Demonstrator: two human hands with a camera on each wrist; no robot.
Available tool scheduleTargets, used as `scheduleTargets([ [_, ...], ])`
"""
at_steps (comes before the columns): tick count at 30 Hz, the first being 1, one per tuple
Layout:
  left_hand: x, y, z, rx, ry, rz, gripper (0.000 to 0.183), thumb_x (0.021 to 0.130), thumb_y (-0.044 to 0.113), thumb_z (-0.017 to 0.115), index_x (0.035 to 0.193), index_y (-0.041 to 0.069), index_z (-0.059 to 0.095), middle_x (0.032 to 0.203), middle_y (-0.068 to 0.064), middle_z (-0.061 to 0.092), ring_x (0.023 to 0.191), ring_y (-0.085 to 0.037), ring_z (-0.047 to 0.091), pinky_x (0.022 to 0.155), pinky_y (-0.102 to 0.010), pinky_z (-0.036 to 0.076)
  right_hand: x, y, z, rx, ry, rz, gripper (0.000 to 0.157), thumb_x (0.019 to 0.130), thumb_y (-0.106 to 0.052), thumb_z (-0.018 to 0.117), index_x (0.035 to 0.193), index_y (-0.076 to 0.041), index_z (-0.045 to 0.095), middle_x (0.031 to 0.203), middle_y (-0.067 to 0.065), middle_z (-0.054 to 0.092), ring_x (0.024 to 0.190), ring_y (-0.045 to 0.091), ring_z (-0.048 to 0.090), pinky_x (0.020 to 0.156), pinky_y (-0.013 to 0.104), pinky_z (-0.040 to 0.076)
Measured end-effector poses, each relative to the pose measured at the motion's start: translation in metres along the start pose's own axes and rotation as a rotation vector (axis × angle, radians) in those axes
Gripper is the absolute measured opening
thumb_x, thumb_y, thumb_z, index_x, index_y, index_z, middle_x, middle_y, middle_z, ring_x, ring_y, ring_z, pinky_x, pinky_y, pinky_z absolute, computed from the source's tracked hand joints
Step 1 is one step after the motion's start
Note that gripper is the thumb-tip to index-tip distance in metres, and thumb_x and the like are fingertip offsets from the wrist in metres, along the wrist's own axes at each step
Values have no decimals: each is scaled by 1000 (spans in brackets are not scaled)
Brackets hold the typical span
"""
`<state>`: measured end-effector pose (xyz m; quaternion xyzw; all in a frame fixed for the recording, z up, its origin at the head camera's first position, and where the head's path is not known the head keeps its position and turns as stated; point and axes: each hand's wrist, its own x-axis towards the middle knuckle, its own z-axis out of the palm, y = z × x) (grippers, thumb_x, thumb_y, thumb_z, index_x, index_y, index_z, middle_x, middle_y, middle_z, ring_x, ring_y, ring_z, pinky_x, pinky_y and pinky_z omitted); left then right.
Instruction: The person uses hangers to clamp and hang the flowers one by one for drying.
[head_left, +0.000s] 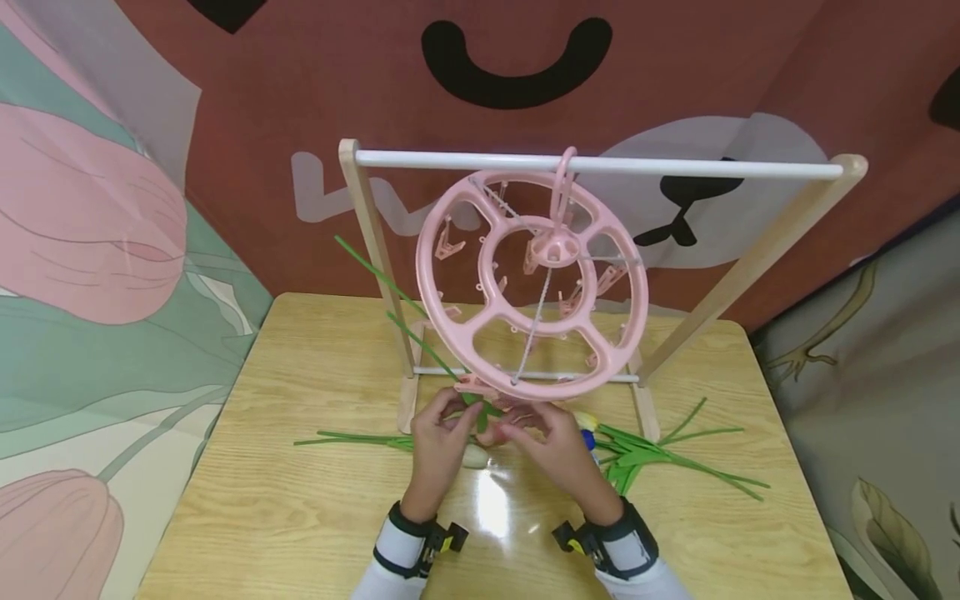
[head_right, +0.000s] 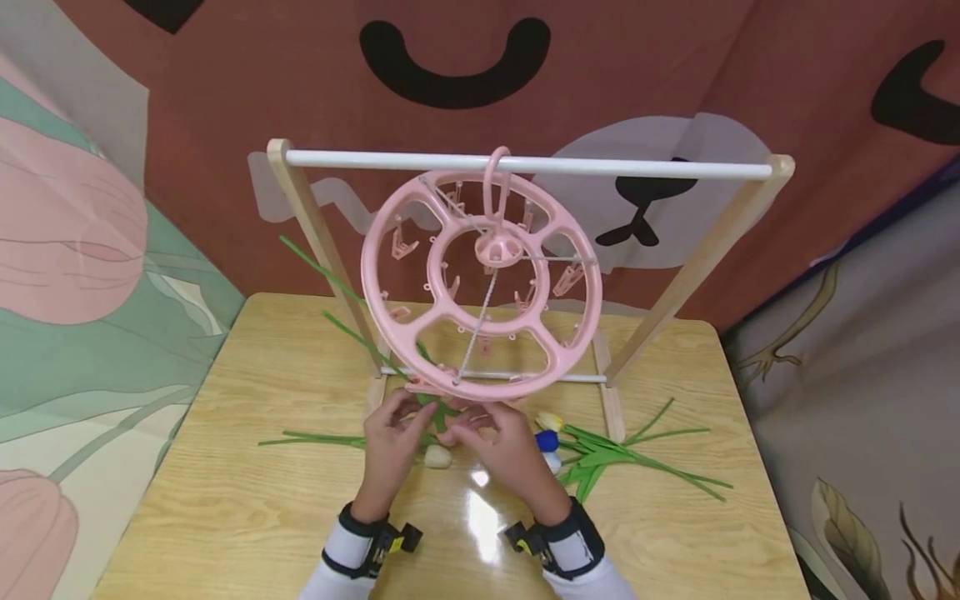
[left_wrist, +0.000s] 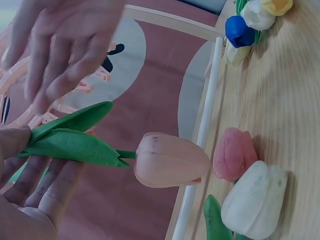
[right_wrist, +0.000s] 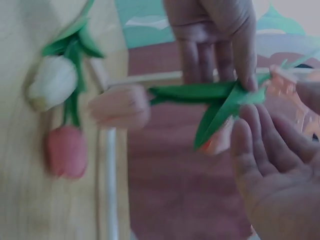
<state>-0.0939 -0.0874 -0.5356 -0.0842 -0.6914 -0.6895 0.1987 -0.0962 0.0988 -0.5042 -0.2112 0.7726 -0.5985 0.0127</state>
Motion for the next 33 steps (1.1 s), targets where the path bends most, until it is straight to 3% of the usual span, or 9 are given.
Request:
scheduleTargets([
  [5,1,-1,-4,-34,8,-16,19,89,-6,75,107,-6,69,97,-24,72,86,-25,76,71,-38,66,-21,12,-19,-166,-67,-24,13,96,-8,73,108,-11,74,96,-1,76,82,6,68,72,26,62],
  [7,1,-1,-4,-38,9,-17,19,89,-7,75,108,-7,69,97,-26,72,86,-23,75,71,-39,66,-28,13,-32,-209,-16,-99,11,93,-2,73,97,-12,74,84,-5,72,73,1,62,62,21,58],
  [10,1,-2,-4,-39,8,-11,20,89,-9,74,108,-7,69,97,-27,71,86,-19,75,70,-39,66,-32,13,-55,-229,169,-265,15,87,10,71,91,-5,70,75,-1,61,66,2,52,54,16,47],
  [13,1,-1,-4,-34,8,-7,22,87,-12,73,108,-6,69,96,-25,71,86,-14,74,69,-38,66,-27,11,-81,-336,372,-403,16,87,2,66,102,7,66,90,16,61,81,11,53,68,14,43],
  [16,0,0,-4,-31,9,-9,23,87,-12,74,109,-5,69,95,-23,72,85,-14,74,68,-38,66,-17,6,-105,-562,464,-454,42,92,-16,62,124,11,62,120,31,58,105,32,52,93,25,37],
  [20,0,0,-4,-31,5,-17,22,89,-8,75,110,-5,70,95,-22,72,84,-17,74,67,-36,66,-1,-2,-128,-827,396,-481,53,93,-21,58,140,3,58,150,30,48,126,52,44,108,56,34],
  [23,-1,0,-4,-20,-1,-17,23,89,-8,75,110,-5,70,95,-22,72,84,-17,74,66,-35,66,8,-6,-139,-912,312,-485,53,88,-14,62,140,-1,60,156,23,46,136,51,42,110,72,32],
  [28,0,0,-6,-13,-4,-13,21,89,-7,75,109,-5,70,99,-22,73,86,-17,74,69,-36,66,13,-10,-147,-966,236,-506,43,87,-8,66,129,-1,65,152,21,53,141,49,43,111,72,36],
  [33,1,-1,-8,-40,-12,-32,21,91,-4,74,110,-9,68,102,-24,72,89,-17,74,73,-35,66,8,-16,-148,-980,272,-540,34,99,-21,55,121,1,67,142,22,61,137,49,48,114,68,37],
])
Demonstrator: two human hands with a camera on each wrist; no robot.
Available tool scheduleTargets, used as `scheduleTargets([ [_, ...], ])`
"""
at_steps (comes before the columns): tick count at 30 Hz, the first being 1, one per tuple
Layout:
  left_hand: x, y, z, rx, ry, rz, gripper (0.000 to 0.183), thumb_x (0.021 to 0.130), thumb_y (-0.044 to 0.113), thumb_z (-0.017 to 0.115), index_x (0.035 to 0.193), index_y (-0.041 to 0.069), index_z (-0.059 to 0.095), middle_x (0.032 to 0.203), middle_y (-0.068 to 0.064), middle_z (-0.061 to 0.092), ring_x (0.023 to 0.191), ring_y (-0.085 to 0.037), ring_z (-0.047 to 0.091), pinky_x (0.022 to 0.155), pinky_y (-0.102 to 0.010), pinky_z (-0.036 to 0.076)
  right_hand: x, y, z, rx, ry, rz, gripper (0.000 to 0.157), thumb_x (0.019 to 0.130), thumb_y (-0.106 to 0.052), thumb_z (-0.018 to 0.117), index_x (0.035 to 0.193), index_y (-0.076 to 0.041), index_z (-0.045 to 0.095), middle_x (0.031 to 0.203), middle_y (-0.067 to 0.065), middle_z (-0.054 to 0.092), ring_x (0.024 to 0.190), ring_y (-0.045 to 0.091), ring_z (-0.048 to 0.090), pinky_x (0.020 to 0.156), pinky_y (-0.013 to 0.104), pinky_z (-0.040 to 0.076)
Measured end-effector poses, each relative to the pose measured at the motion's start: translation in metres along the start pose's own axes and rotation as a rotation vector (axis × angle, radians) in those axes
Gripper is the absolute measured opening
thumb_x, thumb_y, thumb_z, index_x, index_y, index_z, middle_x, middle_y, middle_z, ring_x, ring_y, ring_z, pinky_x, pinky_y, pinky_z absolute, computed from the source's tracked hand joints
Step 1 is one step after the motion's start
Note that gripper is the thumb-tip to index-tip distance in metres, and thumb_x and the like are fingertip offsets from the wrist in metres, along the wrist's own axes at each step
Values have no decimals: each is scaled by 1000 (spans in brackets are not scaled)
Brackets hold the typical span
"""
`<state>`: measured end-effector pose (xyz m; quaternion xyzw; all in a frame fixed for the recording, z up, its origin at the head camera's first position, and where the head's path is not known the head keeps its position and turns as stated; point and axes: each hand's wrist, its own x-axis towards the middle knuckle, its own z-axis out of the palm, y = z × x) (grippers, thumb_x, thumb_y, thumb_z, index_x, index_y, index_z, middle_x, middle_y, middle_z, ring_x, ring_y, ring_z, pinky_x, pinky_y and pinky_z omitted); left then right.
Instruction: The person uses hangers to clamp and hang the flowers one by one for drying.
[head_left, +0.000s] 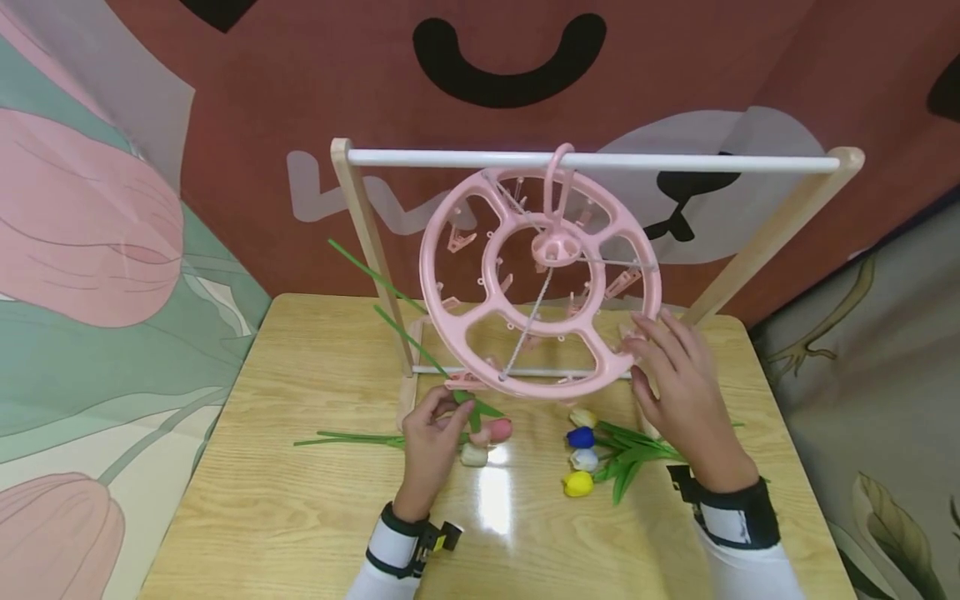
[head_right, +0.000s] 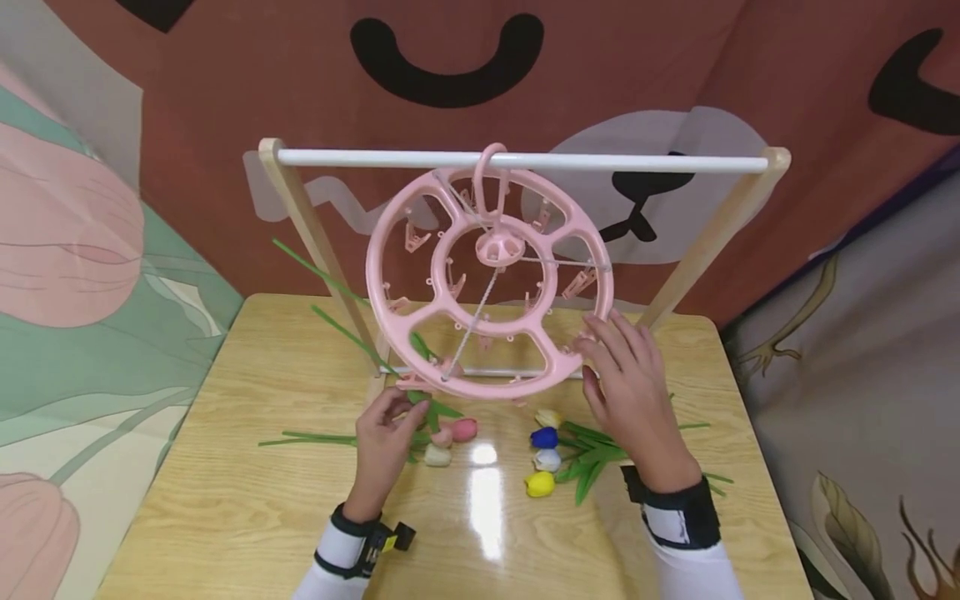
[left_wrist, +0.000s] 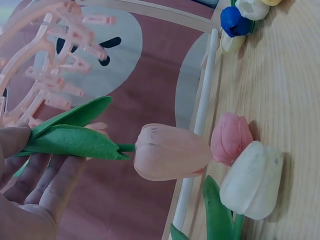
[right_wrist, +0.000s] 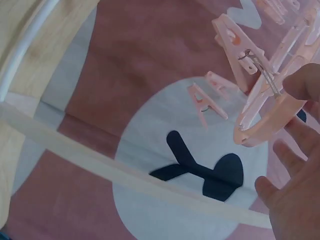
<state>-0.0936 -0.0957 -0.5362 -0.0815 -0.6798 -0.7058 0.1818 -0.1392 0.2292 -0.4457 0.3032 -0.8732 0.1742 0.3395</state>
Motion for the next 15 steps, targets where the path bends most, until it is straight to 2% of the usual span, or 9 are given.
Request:
scheduleTargets([
  [5,2,1,0,21,19,-14,23,90,-3,75,110,-12,67,100,-24,72,87,-17,74,73,-33,66,-7,-11,-8,-4,35,12,36,105,-28,49,117,0,70,133,26,64,134,50,50,119,68,32],
  [10,5,0,-1,66,48,-29,23,88,-5,77,109,-9,68,100,-24,72,84,-19,74,71,-30,66,-13,-24,-11,1,87,8,33,101,-22,53,117,-1,71,129,26,65,131,51,51,116,66,35],
  [15,10,-3,-1,79,49,-40,25,87,-8,76,110,-9,68,103,-24,72,86,-28,74,71,-29,66,-15,-32,-8,20,162,-17,33,98,-19,55,119,0,72,128,26,66,126,52,53,118,58,36],
])
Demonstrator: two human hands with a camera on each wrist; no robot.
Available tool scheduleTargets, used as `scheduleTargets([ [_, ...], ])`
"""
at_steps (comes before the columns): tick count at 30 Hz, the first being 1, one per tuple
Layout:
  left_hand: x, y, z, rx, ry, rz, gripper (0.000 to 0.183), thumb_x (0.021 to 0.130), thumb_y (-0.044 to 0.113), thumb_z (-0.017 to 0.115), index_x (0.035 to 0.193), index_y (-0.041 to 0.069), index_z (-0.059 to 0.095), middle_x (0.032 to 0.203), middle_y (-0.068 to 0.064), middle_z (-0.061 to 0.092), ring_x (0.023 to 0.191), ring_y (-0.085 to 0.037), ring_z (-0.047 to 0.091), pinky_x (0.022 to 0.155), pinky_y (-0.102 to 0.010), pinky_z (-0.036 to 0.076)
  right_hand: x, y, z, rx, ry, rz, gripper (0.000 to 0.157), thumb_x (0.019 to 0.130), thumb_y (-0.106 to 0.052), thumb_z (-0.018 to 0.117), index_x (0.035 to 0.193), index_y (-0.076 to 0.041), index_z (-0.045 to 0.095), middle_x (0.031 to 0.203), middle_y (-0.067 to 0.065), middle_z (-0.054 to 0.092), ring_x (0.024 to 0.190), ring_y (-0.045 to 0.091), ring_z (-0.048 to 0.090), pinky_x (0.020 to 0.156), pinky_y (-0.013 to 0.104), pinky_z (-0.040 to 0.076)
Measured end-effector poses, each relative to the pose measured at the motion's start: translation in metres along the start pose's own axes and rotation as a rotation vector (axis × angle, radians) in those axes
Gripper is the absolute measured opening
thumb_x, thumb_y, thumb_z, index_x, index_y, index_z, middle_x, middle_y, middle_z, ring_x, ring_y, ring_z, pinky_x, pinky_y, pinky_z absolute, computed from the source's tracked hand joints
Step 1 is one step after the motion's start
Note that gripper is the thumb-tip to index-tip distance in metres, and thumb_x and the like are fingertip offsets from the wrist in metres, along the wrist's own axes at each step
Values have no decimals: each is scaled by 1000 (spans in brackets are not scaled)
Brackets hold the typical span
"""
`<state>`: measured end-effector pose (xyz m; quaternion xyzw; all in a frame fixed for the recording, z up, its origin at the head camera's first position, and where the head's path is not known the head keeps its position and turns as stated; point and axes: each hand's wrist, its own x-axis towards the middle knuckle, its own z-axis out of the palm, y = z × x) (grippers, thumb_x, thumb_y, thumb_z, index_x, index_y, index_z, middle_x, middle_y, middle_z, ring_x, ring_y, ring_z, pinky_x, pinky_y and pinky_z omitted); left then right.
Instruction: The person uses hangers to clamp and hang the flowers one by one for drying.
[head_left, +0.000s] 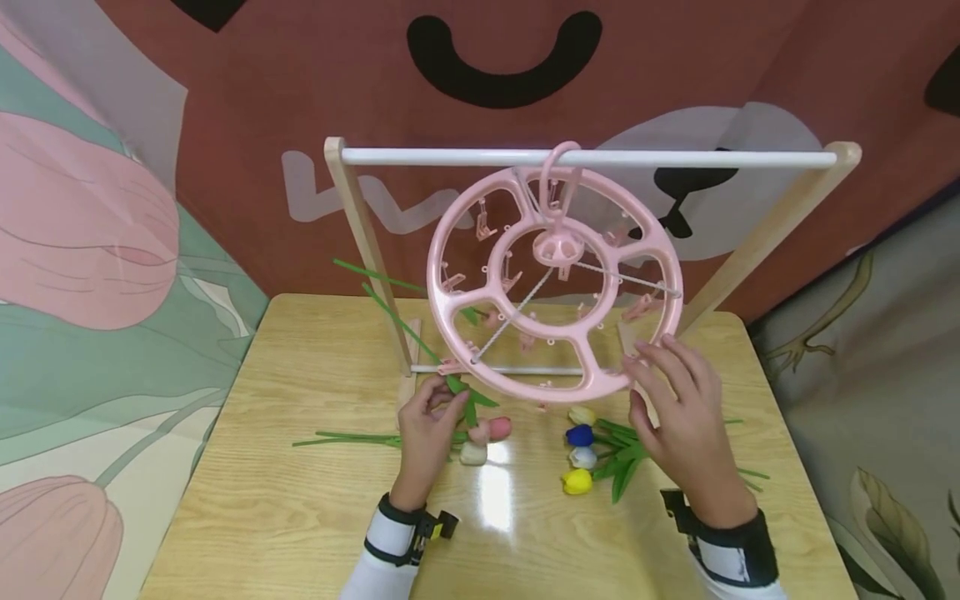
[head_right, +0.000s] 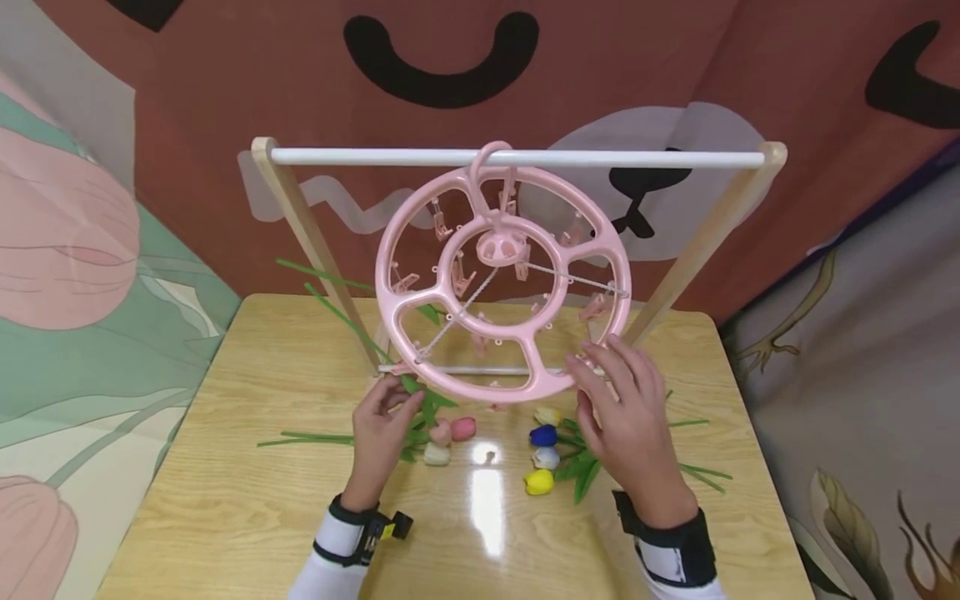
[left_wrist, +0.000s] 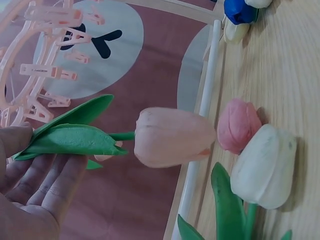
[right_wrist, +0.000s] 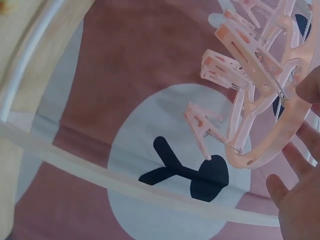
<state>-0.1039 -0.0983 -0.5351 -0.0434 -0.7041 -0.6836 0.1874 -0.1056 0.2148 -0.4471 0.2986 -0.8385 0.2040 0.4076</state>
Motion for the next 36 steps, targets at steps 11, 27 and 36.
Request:
scheduleTargets([
  [11,8,-1,-4,11,-12,-7,24,88,-6,76,111,-5,69,102,-22,73,88,-41,72,74,-30,66,-23,-3,6,140,199,236,40,99,-17,53,121,15,60,122,37,58,114,51,53,115,20,38],
  [27,5,-16,-48,297,-164,-17,36,97,7,72,132,1,65,119,-16,73,107,-29,72,86,-45,64,-92,21,28,72,-236,431,43,87,6,65,129,8,58,136,29,56,124,48,51,105,49,47],
  [36,-4,-31,-98,803,-412,-88,44,90,1,70,134,2,65,134,-17,66,129,-39,58,105,-55,54,-98,25,38,1,-346,385,46,87,0,71,130,11,60,136,31,59,122,50,55,98,65,51],
])
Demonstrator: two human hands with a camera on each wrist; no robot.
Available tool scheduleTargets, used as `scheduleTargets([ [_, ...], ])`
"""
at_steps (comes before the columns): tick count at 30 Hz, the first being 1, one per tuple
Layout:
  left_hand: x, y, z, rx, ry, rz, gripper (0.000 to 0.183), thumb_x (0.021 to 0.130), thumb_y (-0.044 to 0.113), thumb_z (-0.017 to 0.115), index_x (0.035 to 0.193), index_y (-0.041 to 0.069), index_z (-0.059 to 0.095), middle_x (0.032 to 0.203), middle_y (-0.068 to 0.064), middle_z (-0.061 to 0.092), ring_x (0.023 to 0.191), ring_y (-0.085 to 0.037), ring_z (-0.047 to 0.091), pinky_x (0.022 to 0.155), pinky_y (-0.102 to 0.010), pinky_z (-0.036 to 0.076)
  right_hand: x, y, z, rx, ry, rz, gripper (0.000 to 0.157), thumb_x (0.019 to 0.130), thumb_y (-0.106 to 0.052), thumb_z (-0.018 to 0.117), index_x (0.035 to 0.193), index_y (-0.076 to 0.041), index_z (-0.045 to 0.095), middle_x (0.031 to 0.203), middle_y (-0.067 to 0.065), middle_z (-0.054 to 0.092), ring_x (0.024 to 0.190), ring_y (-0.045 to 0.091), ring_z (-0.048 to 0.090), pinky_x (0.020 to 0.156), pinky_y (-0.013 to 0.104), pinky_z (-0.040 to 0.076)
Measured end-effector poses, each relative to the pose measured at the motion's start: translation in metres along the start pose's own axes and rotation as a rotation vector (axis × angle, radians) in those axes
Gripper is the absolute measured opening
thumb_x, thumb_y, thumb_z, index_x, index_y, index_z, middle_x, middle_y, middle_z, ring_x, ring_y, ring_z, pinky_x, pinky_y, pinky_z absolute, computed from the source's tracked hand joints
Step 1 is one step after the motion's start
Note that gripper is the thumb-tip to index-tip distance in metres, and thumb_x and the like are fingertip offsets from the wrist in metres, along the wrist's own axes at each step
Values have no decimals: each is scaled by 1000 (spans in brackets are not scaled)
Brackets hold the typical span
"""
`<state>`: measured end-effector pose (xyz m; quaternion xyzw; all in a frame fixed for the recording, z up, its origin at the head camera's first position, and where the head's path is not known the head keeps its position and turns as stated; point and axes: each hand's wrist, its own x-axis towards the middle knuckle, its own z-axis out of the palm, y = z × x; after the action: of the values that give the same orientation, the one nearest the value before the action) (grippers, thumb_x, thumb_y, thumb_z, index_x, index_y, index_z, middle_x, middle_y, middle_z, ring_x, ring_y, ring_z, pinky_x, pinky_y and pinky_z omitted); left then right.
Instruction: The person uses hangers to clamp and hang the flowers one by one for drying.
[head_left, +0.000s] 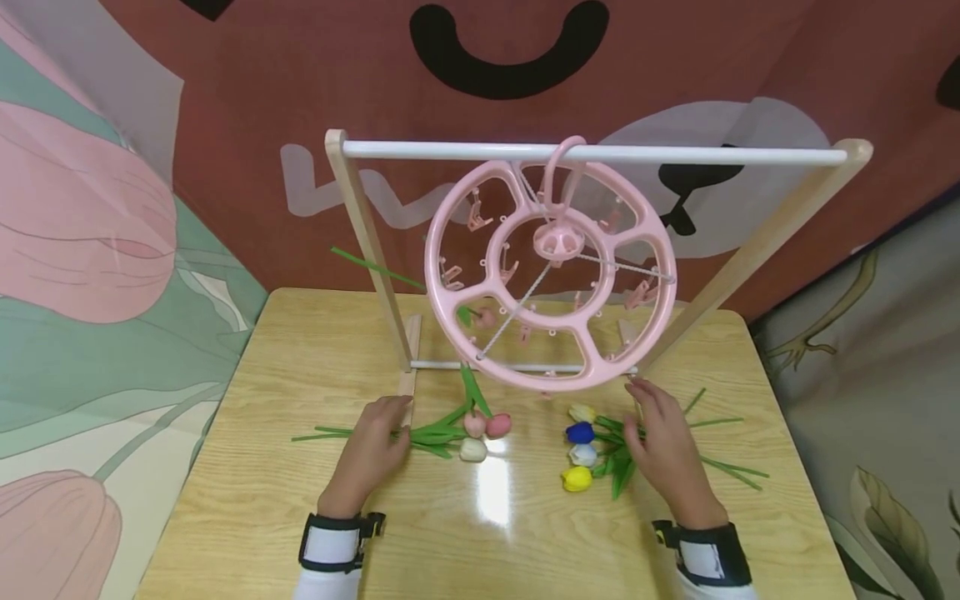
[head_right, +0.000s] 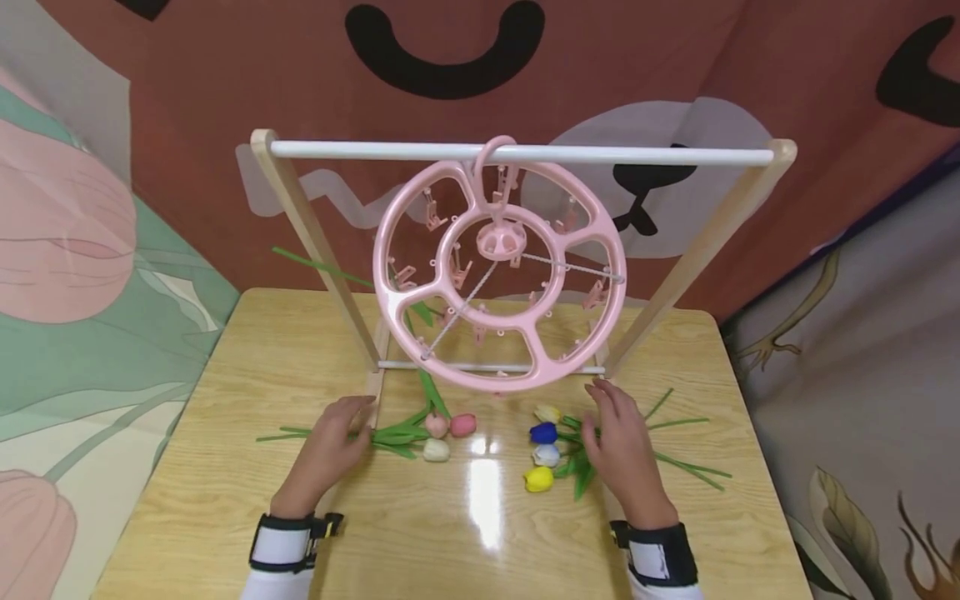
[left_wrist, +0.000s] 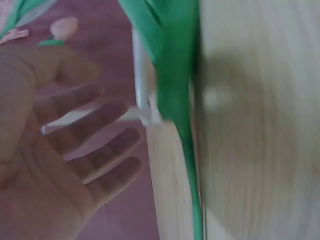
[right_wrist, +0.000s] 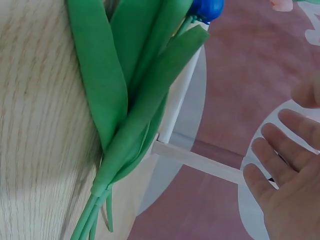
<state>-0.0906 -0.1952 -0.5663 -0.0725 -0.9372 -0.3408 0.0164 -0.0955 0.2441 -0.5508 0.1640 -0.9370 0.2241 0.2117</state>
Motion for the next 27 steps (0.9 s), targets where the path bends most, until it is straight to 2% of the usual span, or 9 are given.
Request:
scheduleTargets([
  [4,-7,-13,2,123,-31,-4,44,82,-8,69,125,1,70,125,-17,68,122,-39,61,101,-55,55,0,0,4,-19,-42,-11,46,87,-3,74,128,10,61,135,31,59,121,50,57,98,65,51],
  [9,-12,-21,7,239,-21,10,32,83,-10,74,113,2,75,114,-14,71,109,-35,65,92,-49,59,-2,-3,9,-29,-102,-15,44,87,-4,76,127,9,61,135,29,59,121,49,57,99,64,51],
  [17,-15,-29,14,317,73,87,22,83,-11,78,99,5,79,94,-8,70,90,-26,67,77,-38,63,-7,-15,25,-38,-150,-103,40,88,-9,77,122,6,64,132,27,61,119,45,59,98,59,54],
  [21,-15,-29,14,351,76,107,22,83,-12,77,97,5,79,91,-7,69,88,-23,67,72,-35,63,-7,-24,32,-33,-178,-128,40,88,-11,76,123,5,64,132,26,61,120,43,59,100,58,53],
  [27,-15,-24,11,352,76,148,22,83,-13,76,94,6,77,87,-6,66,83,-22,64,68,-34,59,-5,-38,38,-29,-203,-143,39,89,-14,76,123,2,66,132,23,62,121,40,60,100,55,55],
])
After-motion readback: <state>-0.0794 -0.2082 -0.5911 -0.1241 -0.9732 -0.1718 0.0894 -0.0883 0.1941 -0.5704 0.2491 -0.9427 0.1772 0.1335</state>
